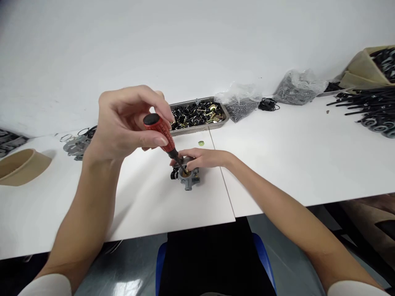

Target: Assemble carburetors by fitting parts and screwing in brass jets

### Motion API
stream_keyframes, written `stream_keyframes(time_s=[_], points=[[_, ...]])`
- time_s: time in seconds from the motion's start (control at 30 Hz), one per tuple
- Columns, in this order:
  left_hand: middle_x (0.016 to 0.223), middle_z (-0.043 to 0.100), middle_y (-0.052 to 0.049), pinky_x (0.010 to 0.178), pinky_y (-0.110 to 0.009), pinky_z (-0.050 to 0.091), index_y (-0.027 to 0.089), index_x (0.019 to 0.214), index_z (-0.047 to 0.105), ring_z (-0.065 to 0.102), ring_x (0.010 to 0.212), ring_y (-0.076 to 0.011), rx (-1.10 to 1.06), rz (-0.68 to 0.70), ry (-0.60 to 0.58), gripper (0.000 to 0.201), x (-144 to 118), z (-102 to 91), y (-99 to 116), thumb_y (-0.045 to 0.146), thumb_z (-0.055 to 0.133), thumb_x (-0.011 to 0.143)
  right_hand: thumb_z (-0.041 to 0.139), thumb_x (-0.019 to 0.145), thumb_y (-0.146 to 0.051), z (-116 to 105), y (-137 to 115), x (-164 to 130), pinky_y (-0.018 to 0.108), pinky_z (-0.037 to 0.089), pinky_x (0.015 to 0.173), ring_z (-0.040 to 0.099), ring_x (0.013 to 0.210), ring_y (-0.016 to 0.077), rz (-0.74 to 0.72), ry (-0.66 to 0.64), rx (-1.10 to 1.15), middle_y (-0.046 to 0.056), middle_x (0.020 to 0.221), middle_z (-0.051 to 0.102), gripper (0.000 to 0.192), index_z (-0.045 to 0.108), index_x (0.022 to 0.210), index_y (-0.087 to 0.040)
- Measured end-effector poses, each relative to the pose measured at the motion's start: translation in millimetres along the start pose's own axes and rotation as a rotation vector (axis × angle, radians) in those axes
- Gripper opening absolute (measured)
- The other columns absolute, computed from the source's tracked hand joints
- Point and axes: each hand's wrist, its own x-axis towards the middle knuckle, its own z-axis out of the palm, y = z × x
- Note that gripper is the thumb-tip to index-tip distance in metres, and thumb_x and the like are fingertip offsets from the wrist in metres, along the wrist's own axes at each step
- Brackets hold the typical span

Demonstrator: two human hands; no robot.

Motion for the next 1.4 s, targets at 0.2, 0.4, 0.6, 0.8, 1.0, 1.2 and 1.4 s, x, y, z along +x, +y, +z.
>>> stream_keyframes(time_s=[0.2, 0.4, 0.6, 0.8, 1.0, 1.2, 1.4], points=[[0.068, 0.070, -0.001, 0.034, -0.019, 0.039, 0.022, 0.099, 0.074, 0.057, 0.045, -0.0086, -0.010, -0.023, -0.003, 0.030, -4, -7.7, -3, 0.030, 0.082, 0.071, 0.052, 0.081, -0.011, 1, -1, 0, 0.033, 0.049, 0.091, 0.060, 0.105, 0.0188, 0.022, 0.009, -0.025, 0.008, 0.118, 0.062, 0.046, 0.057, 0.126, -0.019], [0.080, 0.074, -0.004, 0.034, -0.019, 0.046, 0.019, 0.102, 0.075, 0.067, 0.056, -0.0140, -0.109, -0.031, -0.036, 0.027, -3, -5.6, 7, 0.014, 0.077, 0.075, 0.054, 0.080, -0.012, 2, -4, 0, 0.035, 0.048, 0.094, 0.056, 0.112, 0.0209, 0.028, 0.012, -0.030, 0.008, 0.124, 0.059, 0.046, 0.058, 0.126, -0.019], [0.088, 0.073, -0.003, 0.042, -0.017, 0.050, 0.015, 0.094, 0.071, 0.068, 0.063, -0.0122, -0.084, -0.039, -0.059, 0.015, 0, -5.7, 2, 0.021, 0.073, 0.080, 0.055, 0.080, -0.013, 1, -3, -1, 0.036, 0.048, 0.094, 0.056, 0.113, 0.0221, 0.041, 0.010, -0.034, 0.009, 0.125, 0.059, 0.047, 0.058, 0.126, -0.020], [0.074, 0.067, 0.003, 0.035, -0.014, 0.041, 0.017, 0.091, 0.067, 0.064, 0.054, -0.0075, -0.157, -0.016, -0.045, 0.016, 2, 0.9, -6, 0.021, 0.076, 0.077, 0.056, 0.080, -0.014, 1, -3, -1, 0.036, 0.047, 0.096, 0.057, 0.112, 0.0209, 0.038, 0.002, -0.009, 0.009, 0.124, 0.060, 0.046, 0.057, 0.126, -0.020], [0.066, 0.065, 0.004, 0.037, -0.018, 0.044, 0.018, 0.085, 0.060, 0.062, 0.050, -0.0092, -0.118, -0.194, -0.063, 0.033, 0, 1.0, -5, 0.038, 0.081, 0.069, 0.056, 0.081, -0.015, 0, 0, 1, 0.035, 0.047, 0.095, 0.057, 0.110, 0.0200, 0.021, -0.012, 0.041, 0.010, 0.125, 0.058, 0.044, 0.056, 0.125, -0.018], [0.078, 0.071, -0.004, 0.035, -0.022, 0.044, 0.018, 0.083, 0.065, 0.067, 0.058, -0.0153, -0.116, -0.142, -0.020, 0.024, -2, -7.1, 4, 0.029, 0.082, 0.070, 0.053, 0.081, -0.014, 1, -1, 1, 0.032, 0.048, 0.091, 0.057, 0.108, 0.0187, -0.007, -0.006, 0.033, 0.010, 0.126, 0.056, 0.043, 0.056, 0.123, -0.017], [0.086, 0.073, -0.009, 0.043, -0.025, 0.050, 0.014, 0.096, 0.072, 0.068, 0.060, -0.0176, -0.133, -0.178, -0.159, 0.020, -4, -14.2, 15, 0.024, 0.075, 0.078, 0.054, 0.080, -0.013, 2, 0, 1, 0.034, 0.047, 0.096, 0.055, 0.116, 0.0204, -0.008, 0.015, 0.020, 0.009, 0.130, 0.057, 0.042, 0.057, 0.122, -0.018]])
